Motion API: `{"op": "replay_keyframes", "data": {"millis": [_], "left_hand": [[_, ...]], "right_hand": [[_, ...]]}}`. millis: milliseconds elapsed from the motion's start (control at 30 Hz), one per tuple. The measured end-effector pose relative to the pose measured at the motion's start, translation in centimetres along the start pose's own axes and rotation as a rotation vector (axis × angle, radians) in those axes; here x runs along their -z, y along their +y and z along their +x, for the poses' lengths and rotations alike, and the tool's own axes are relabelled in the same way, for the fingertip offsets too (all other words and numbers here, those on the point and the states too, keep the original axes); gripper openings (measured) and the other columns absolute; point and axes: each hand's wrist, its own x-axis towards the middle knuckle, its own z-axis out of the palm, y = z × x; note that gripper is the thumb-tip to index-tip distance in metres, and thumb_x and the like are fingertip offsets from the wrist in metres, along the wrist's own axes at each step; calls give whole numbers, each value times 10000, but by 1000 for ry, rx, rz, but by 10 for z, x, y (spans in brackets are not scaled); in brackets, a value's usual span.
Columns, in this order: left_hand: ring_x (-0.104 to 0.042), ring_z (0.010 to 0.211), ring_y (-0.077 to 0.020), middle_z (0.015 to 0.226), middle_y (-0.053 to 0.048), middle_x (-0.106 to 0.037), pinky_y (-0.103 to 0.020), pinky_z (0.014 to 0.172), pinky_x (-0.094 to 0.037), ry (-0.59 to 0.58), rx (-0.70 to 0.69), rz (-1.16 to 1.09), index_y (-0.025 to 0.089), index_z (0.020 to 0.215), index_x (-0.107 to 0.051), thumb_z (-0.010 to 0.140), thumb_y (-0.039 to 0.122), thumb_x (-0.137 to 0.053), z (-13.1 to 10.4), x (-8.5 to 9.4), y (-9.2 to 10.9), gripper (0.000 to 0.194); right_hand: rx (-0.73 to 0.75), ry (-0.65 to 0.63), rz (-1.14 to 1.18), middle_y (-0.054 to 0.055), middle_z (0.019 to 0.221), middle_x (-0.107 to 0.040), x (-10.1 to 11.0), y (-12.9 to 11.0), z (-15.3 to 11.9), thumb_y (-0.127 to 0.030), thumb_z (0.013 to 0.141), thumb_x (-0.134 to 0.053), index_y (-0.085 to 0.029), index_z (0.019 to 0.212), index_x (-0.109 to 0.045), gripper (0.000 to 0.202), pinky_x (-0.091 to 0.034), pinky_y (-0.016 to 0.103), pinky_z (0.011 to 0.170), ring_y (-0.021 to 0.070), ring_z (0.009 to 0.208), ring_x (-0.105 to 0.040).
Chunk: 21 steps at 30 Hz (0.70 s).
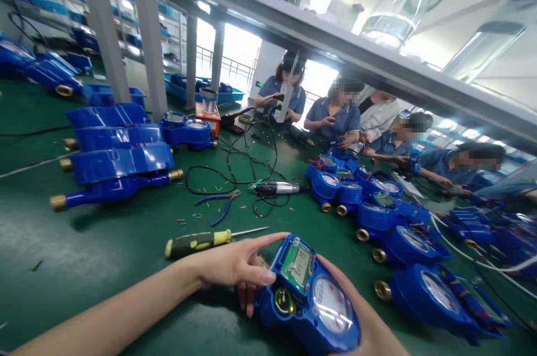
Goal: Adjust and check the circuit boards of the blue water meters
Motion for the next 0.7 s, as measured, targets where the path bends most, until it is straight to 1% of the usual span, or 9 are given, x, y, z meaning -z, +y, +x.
{"op": "replay_keyframes", "data": {"millis": [67,133,200,267,367,433,533,600,700], "left_hand": [[-692,524,-157,862,-69,-750,-189,476,-511,23,-20,20,389,1524,-162,849,378,-708,0,0,-1,868],[-681,503,-153,814,-63,-749,-164,435,-478,55,-45,35,373,1517,-211,853,393,-697,1,-1,-2,823],[-674,493,-153,769,-62,-746,-148,398,-449,107,-64,44,342,1503,-277,863,435,-670,2,-3,-2,757],[-667,484,-151,742,-66,-744,-144,379,-441,190,-62,51,299,1483,-332,876,504,-619,6,-6,-2,702],[-667,498,-142,802,-86,-754,-157,399,-476,373,-38,88,246,1453,-385,883,606,-529,12,-7,-4,690],[-670,508,-151,816,-91,-754,-175,409,-493,501,-26,128,224,1447,-385,875,663,-474,17,-4,-6,727],[-666,494,-187,683,-63,-719,-196,390,-479,670,-13,162,202,1443,-370,827,751,-434,22,5,-9,828],[-661,493,-199,601,-31,-677,-199,389,-467,737,-12,166,206,1439,-359,803,787,-416,24,12,-9,863],[-649,496,-203,574,-17,-651,-211,401,-464,831,-37,134,208,1402,-387,785,803,-431,22,21,-7,858]], "right_hand": [[23,90,63,103,1479,-477,-12,9,-2,-441,646,-852,-315,1486,-379,972,-422,477,1100,360,1295,-533],[86,206,48,87,1430,-526,-22,21,-3,-388,641,-855,-319,1418,-477,867,-423,457,1104,360,1268,-555],[160,324,15,90,1369,-574,-30,33,-3,-382,639,-845,-301,1351,-557,773,-427,459,1099,375,1245,-565],[198,428,-13,101,1326,-593,-39,40,0,-357,630,-840,-277,1331,-575,754,-444,455,1079,379,1221,-573],[178,563,-41,90,1301,-573,-57,38,9,-238,599,-810,-263,1356,-529,808,-452,412,1066,338,1184,-589],[161,602,-10,68,1290,-557,-67,31,21,-176,568,-773,-267,1350,-517,828,-456,375,1055,310,1177,-587],[185,626,64,62,1280,-540,-75,21,42,-161,548,-766,-262,1343,-506,842,-437,368,1063,299,1190,-565],[216,631,113,63,1283,-527,-77,18,56,-184,556,-789,-263,1334,-506,831,-424,376,1069,298,1193,-556],[261,623,166,55,1280,-519,-78,17,78,-233,554,-845,-278,1299,-526,811,-422,380,1065,291,1189,-554]]}}
